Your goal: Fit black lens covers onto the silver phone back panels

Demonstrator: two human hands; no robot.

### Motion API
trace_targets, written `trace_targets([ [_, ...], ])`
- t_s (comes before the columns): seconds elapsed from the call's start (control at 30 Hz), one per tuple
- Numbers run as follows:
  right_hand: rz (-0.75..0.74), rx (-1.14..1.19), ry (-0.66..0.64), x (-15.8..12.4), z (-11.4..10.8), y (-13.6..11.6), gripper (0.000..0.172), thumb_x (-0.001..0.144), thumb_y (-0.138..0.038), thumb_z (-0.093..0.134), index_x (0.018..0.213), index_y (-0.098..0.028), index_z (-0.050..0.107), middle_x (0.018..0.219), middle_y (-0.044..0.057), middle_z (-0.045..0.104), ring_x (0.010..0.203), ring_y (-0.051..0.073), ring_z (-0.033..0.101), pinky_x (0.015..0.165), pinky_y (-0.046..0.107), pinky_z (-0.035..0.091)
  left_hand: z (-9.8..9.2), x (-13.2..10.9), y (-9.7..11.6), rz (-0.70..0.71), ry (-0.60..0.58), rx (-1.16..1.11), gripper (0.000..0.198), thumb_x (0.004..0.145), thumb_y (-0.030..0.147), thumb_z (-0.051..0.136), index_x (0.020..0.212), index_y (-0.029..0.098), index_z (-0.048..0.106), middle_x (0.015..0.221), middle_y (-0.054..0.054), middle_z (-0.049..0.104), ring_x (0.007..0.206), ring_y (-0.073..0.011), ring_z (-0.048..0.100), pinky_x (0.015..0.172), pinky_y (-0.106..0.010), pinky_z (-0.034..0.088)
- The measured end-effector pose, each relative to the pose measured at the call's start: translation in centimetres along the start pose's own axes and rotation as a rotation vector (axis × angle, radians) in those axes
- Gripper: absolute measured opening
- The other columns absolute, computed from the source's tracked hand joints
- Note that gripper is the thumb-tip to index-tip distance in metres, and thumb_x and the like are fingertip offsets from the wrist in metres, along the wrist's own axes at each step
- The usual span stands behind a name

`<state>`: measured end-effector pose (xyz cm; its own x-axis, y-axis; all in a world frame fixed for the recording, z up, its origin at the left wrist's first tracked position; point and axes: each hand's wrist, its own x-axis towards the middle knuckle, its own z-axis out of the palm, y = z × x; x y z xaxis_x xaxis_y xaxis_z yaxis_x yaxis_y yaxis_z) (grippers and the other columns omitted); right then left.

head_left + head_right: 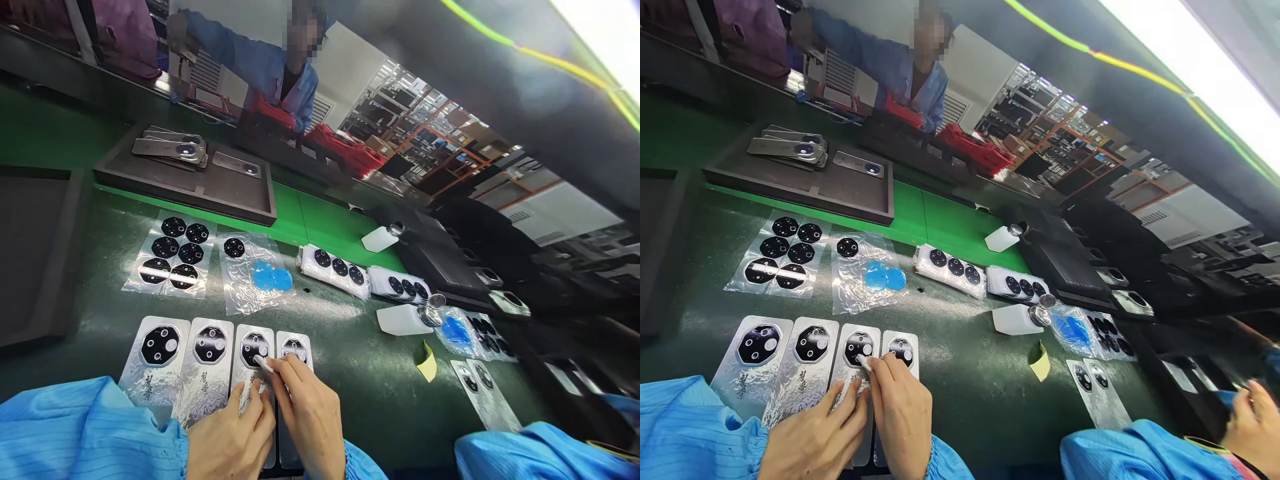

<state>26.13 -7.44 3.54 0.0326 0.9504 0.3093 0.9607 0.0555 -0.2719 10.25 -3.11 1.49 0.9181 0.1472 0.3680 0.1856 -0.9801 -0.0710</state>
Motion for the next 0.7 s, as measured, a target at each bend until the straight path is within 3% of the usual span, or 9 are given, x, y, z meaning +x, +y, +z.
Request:
trace_targets([
  [0.7, -0.004, 0.049, -0.039, 1.9, 0.2, 0.2, 0.029, 0.102, -0.023, 0.037, 0.095, -0.021, 0.065, 0.078, 0.0, 0.065, 0.067, 0.012, 0.064, 0.058, 0.021, 0.042, 0.3, -0.2, 0.1, 0.007, 0.026, -0.009, 0.027, 0.093, 0.029, 0.053, 0.105, 0.011, 0.068, 0.111, -0.013, 0.069, 0.106, -0.0297, 0.061, 0.088, -0.045, 0.041],
])
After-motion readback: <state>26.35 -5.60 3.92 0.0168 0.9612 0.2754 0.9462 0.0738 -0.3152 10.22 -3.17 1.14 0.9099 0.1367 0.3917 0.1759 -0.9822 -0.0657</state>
